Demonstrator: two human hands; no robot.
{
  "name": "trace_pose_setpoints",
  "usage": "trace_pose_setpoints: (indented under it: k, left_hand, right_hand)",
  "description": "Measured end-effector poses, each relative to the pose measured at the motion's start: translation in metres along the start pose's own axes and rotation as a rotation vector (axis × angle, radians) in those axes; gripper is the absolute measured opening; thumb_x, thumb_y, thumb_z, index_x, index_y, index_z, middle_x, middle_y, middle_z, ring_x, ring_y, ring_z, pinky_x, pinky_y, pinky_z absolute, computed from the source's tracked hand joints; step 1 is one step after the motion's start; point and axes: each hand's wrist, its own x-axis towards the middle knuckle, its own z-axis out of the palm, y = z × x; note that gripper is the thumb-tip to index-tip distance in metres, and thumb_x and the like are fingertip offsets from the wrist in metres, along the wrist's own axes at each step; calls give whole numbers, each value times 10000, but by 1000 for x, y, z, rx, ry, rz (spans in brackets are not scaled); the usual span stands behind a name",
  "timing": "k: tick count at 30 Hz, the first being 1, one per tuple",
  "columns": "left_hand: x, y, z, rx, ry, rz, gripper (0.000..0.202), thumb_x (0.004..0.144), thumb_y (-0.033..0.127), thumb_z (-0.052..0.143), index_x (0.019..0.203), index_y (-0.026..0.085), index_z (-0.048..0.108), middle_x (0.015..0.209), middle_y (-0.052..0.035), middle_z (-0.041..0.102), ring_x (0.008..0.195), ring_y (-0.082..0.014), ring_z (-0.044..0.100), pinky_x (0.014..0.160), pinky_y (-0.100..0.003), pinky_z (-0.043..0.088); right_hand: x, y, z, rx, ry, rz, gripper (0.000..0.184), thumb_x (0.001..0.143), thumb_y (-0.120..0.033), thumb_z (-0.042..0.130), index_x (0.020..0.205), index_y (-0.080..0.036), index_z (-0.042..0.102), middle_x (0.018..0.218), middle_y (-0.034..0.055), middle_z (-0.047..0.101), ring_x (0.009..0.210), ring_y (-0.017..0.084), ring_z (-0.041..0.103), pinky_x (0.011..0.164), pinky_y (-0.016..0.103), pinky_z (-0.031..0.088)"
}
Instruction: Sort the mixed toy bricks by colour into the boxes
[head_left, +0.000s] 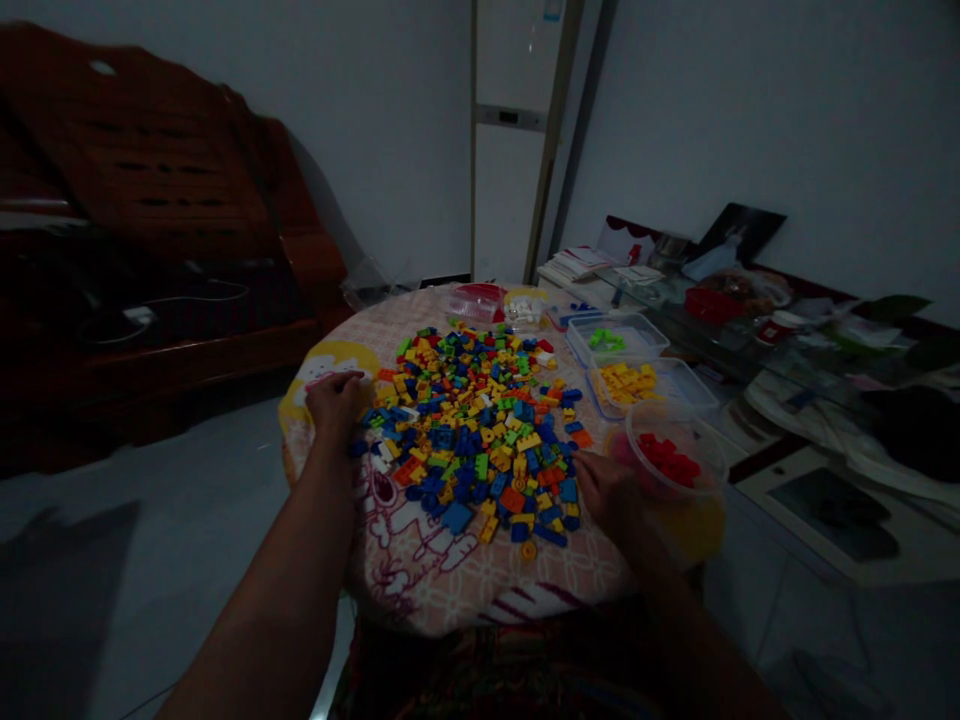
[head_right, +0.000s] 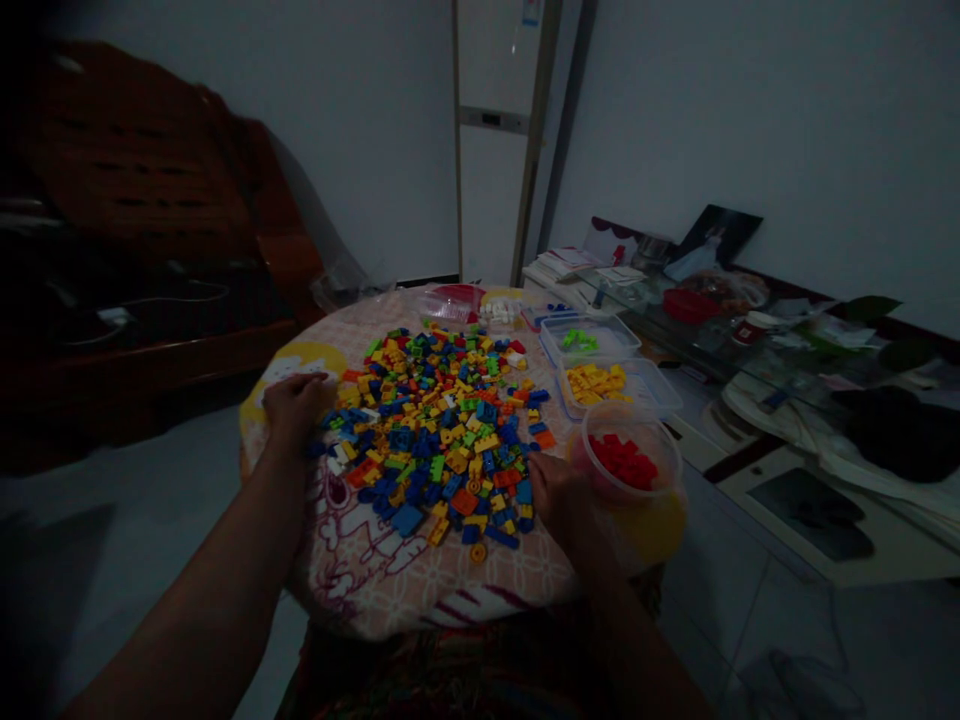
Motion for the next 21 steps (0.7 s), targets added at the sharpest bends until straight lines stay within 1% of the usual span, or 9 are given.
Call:
trace_pose_setpoints:
  k: [2,4,6,8,11,13,15,18,21]
  left_hand:
    - [1,19,-4,-34,60,58,373,815,330,481,1002,160,755,1033,-71,745,1013,-232,663,956,-324,495]
    - [-3,49,-6,-49,51,161,350,822,343,510,987,158,757,1039,-68,742,1008,-224,658,953,-313,488]
    - [-16,87,-4,-83,-107,271,342,837,344,527,1000,154,760,985,-52,746,920,-209,667,860,-289,511]
    - [-36,124,5,-94,-341,404,315,845,331,555,1006,163,767,943,-34,749,853,-193,667,789,-270,510]
    - [-72,161,22,-56,-680,624,209,810,272,637,938,192,782,920,-26,753,834,-167,671,762,-240,486]
    - [-91,170,32,-17,-811,692,173,800,266,664,902,194,784,894,-27,753,816,-164,671,734,-231,472]
    - [-101,172,38,15,-865,703,180,805,300,677,896,188,784,856,-29,747,775,-164,665,692,-229,459]
    - [-109,172,40,3,-815,698,237,813,330,685,978,187,777,850,-33,730,744,-159,648,665,-231,448]
    - [-118,179,40,-31,-798,804,264,804,316,707,1037,207,766,909,-43,716,806,-164,640,721,-241,459]
  right_hand:
    - [-8,12,11,-28,-4,22,346,962,-281,435,1048,-173,751,984,127,784,850,262,757,767,364,599]
    - [-16,19,16,-38,-7,40,349,966,-287,437,1081,-159,742,1023,136,777,866,266,757,774,367,601]
    - [-24,21,18,-35,12,63,357,965,-285,434,1105,-153,734,1045,137,774,894,266,755,793,371,604]
    - [-30,20,18,-21,38,84,361,961,-283,430,1117,-158,732,1046,131,774,912,262,754,806,370,606]
    - [-35,16,19,11,66,80,353,963,-289,440,1120,-174,734,1050,118,776,909,249,755,813,364,608]
    - [-37,16,21,28,96,59,348,966,-280,441,1108,-168,738,1038,116,778,884,239,758,801,354,610]
    - [-37,16,23,39,132,38,345,967,-265,440,1097,-151,739,1025,121,780,874,233,759,795,343,610]
    - [-35,17,25,42,151,27,338,966,-250,445,1116,-142,728,1037,122,778,900,231,757,808,337,609]
    - [-33,17,25,40,152,10,332,964,-240,447,1125,-151,723,1040,116,777,901,228,756,818,337,609]
